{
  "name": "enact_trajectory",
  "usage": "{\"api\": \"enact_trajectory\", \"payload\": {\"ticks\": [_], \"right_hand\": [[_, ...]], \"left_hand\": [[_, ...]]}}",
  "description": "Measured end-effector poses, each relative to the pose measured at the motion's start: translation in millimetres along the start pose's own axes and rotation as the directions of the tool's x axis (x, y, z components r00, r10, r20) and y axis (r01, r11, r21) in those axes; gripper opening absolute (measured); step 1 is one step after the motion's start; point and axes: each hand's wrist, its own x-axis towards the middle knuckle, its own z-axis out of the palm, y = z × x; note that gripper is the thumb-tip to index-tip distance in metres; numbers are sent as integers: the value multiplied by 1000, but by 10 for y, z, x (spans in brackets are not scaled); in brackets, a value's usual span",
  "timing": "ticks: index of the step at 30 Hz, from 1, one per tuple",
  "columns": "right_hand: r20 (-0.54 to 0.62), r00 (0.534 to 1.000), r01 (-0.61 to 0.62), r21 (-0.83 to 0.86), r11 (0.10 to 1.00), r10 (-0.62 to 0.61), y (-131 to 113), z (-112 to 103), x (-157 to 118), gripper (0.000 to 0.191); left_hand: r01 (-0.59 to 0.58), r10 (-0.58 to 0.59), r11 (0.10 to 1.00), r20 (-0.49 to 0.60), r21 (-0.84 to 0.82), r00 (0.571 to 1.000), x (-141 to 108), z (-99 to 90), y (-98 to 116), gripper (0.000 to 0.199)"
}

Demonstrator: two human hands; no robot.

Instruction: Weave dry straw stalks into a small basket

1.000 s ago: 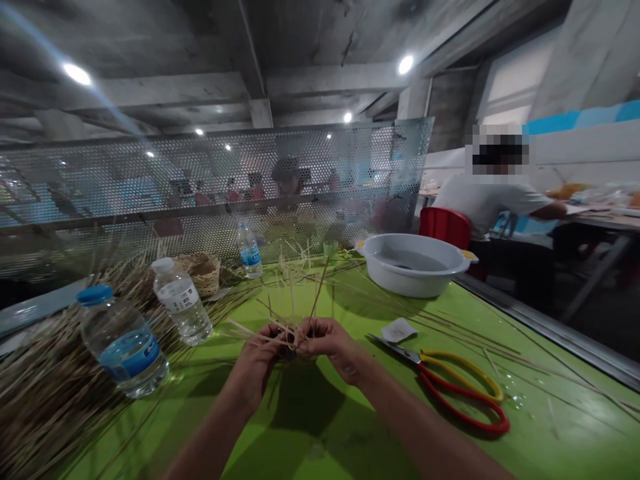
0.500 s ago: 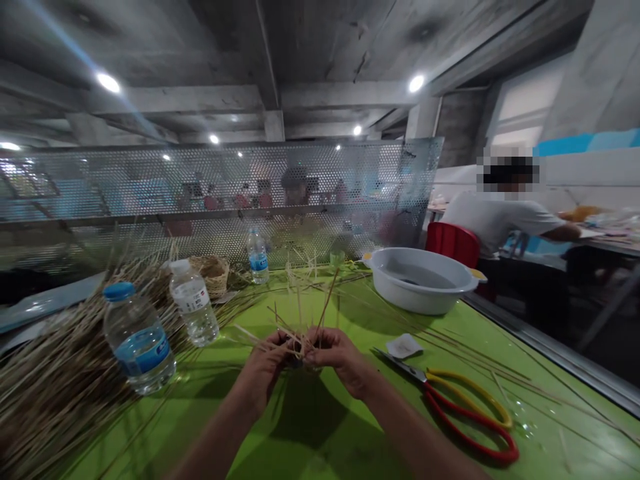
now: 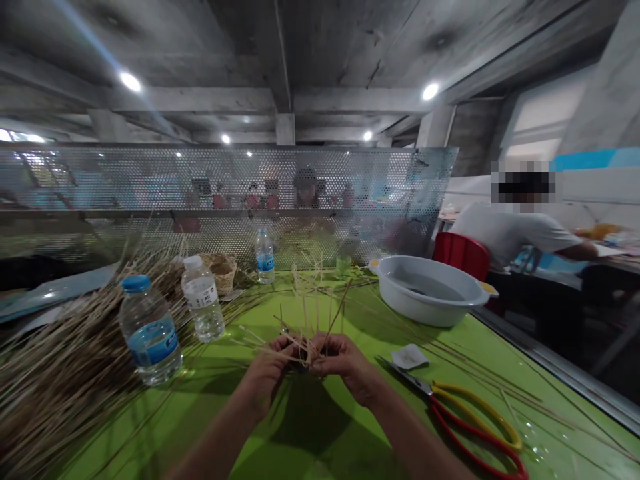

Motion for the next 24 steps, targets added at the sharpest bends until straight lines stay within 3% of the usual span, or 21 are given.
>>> {"api": "enact_trajectory", "payload": {"ticks": [10,15,17,21,24], "right_hand": [[29,999,29,6,1000,-29,35,-38,-12,14],[33,999,-15,-18,1000,15,24,-16,-12,17],[-14,999,-36,-18,999,36,22,-2,-1,19],[-239,971,-27,-29,999,20,29,4,40,23],[-317,948,-8,-53,999,-9,30,-9,60,26]], "left_hand": [[19,-20,1000,-36,-14,999,6,-5,-23,30],[46,-47,999,-33,-23,998,17,-7,-39,31],[41,-42,999,-20,-25,999,12,-9,-28,30],[6,-6,1000,26,-13,1000,-25,26,33,29],[-26,25,999,52,26,998,-56,77,76,32]]}}
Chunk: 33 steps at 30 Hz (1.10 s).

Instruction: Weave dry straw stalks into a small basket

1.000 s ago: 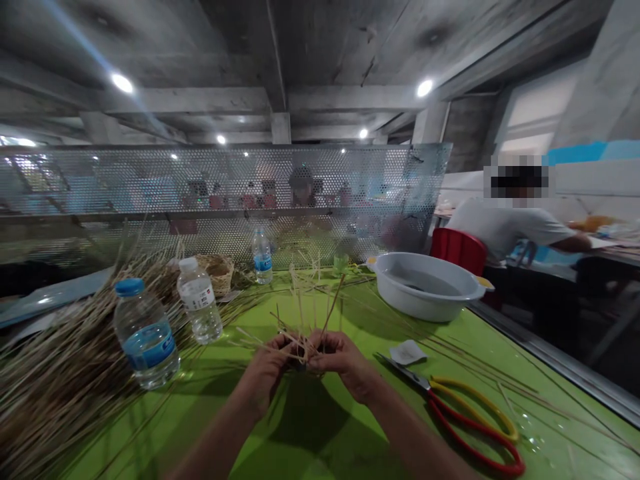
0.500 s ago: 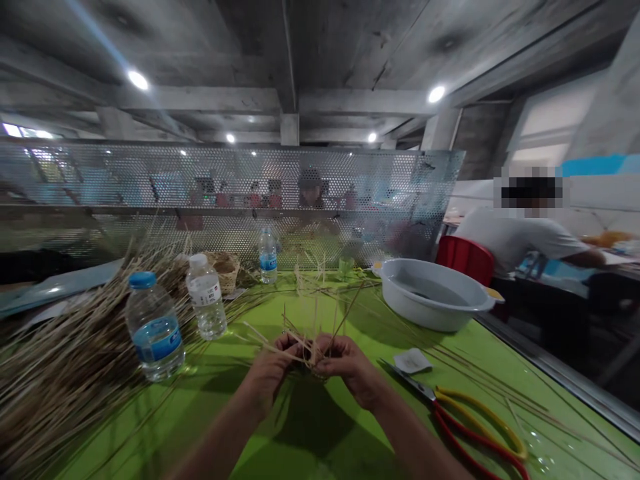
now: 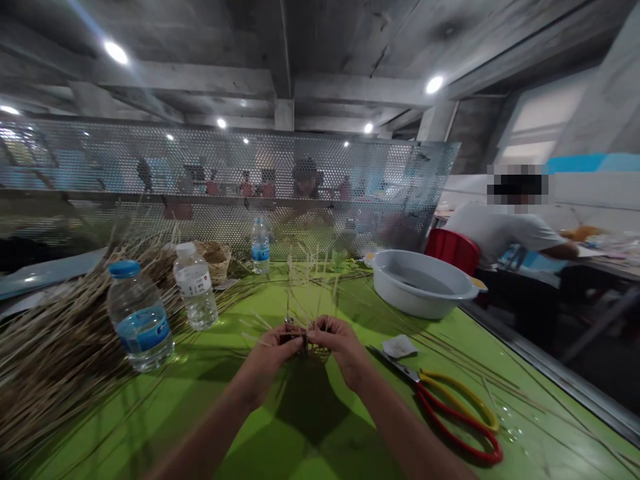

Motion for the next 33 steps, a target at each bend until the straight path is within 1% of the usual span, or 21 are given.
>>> {"api": "enact_trajectory", "payload": {"ticks": [3,6,8,11,15,17,20,23,26,28,30,33], "right_hand": [[-16,1000,10,-6,1000,-10,-8,-4,6,28],[-2,1000,6,-4,1000,-6,0,-5,12,30],[9,1000,-4,-14,1000,4,20,-10,18,30],[6,1000,-24,0,1000,24,51,-12,22,30],[-40,998,-38,43,998,40,45,8,13,30],[-51,998,-41,41,998,43,23,24,8,31],[-38,998,-43,16,999,44,-14,50,-4,35],[-23,999,-36,-20,999,35,-29,75,-19,41],[-18,999,-39,-56,998,38,-4,87,-23,46],[-32,999,-38,-79,996,36,23,87,-19,46],[-39,998,-42,-85,995,39,41,88,-15,44],[-36,999,-27,-68,997,25,41,97,-14,41]], "left_hand": [[-29,30,997,-14,69,999,0,27,10,32],[-70,77,991,-58,114,995,29,15,0,31],[-88,99,986,-69,139,993,52,-2,-2,31],[-90,105,974,-60,207,993,69,-18,11,30],[-94,112,952,-45,291,993,60,-13,31,21],[-101,118,944,-36,314,992,50,-8,33,17],[-123,140,931,-26,343,990,41,-5,24,13],[-150,170,927,-29,344,985,47,-5,4,11],[-151,174,941,-51,304,983,58,1,-14,11],[-136,158,952,-57,273,986,59,12,-14,13],[-126,141,958,-41,256,989,53,28,-2,16],[-137,144,958,-9,251,990,35,52,29,13]]}}
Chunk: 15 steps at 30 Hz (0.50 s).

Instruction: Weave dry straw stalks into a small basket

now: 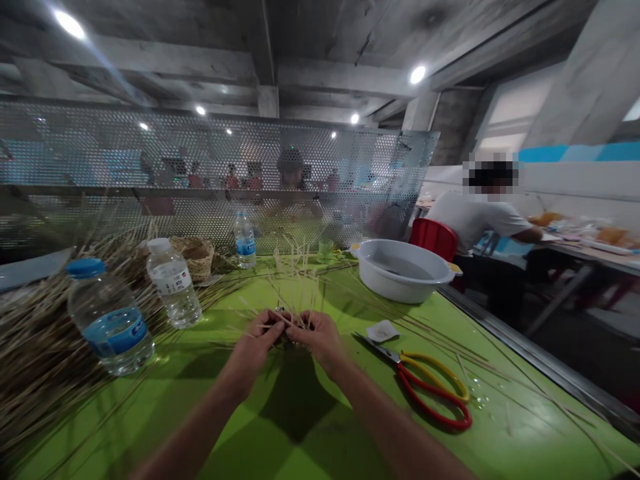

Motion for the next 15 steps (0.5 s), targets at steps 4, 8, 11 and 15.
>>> {"api": "enact_trajectory", "payload": {"ticks": [4,8,11,15], "right_hand": [[-28,999,23,-6,1000,-23,-20,11,-7,40],[-40,999,12,-66,998,-14,-32,6,-18,40],[-16,1000,8,-82,997,-9,-43,1,-22,39],[-33,999,36,-108,994,-40,-54,-3,-16,37]], "left_hand": [[-26,26,999,5,-31,1000,-13,4,22,11],[-5,5,999,12,-34,1000,-17,-1,-1,17],[0,1,999,19,-54,1000,-24,6,-10,21],[35,-31,995,45,-94,999,-39,17,13,22]]}}
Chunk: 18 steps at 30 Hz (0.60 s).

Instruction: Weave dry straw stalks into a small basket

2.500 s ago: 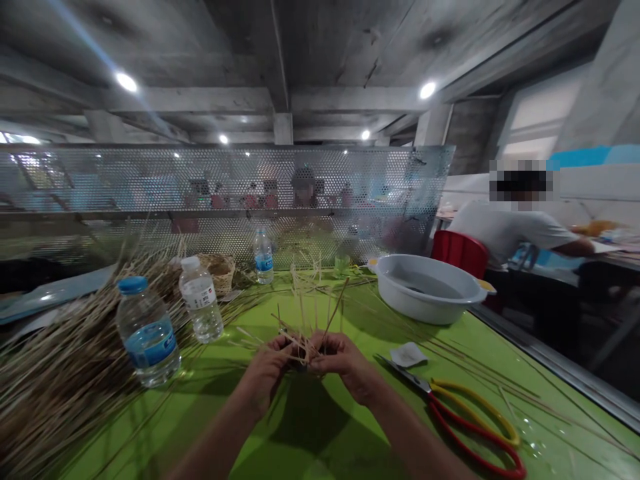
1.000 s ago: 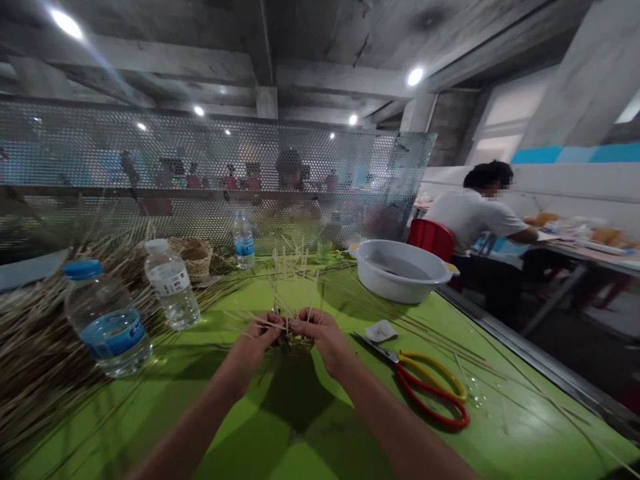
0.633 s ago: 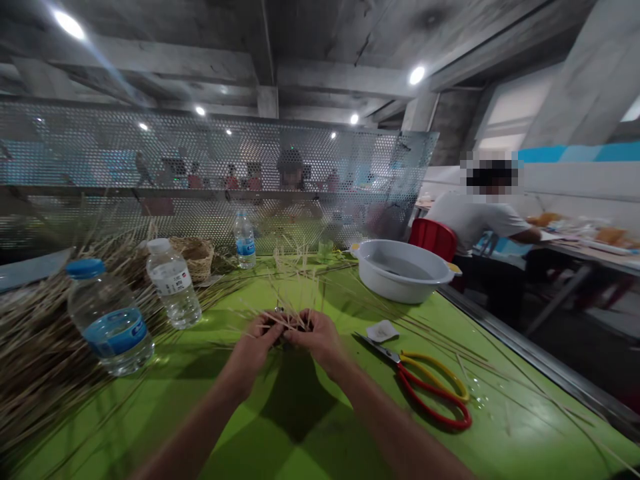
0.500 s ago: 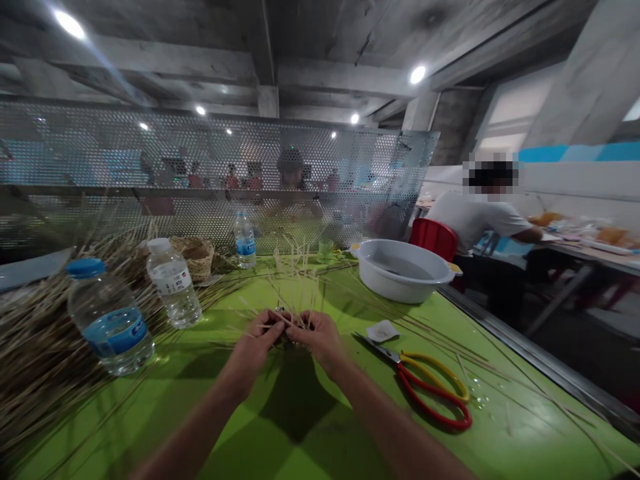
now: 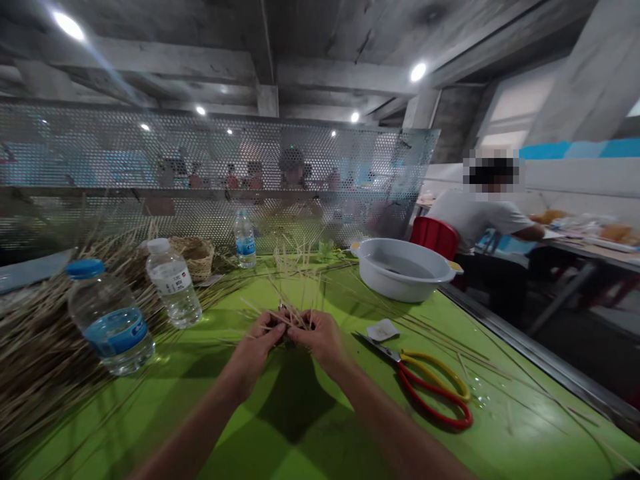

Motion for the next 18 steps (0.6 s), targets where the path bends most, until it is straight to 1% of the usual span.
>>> {"api": "enact_trajectory", "payload": {"ticks": [5,7,9,11,13,16,18], "right_hand": [[-64,998,-2,0,1000,2,33,-33,29,36],[-86,996,-3,0,1000,2,53,-61,42,35],[-91,996,3,20,1000,-1,63,-90,50,35],[-86,996,4,48,999,0,54,-109,50,35],[-71,998,7,71,997,-2,30,-114,44,35],[-24,1000,4,91,996,-1,-7,-103,28,37],[13,1000,-7,104,995,6,-22,-95,19,38]], "left_hand": [[41,-43,999,84,30,996,10,-43,15,26],[25,-34,995,97,94,995,22,-78,25,31],[-2,-13,985,85,173,996,26,-115,64,40],[7,-26,974,80,228,996,14,-153,137,46],[50,-70,970,78,237,995,-9,-193,226,46],[105,-120,972,61,211,991,-41,-264,328,56],[122,-138,978,85,169,987,-49,-315,358,66]]}}
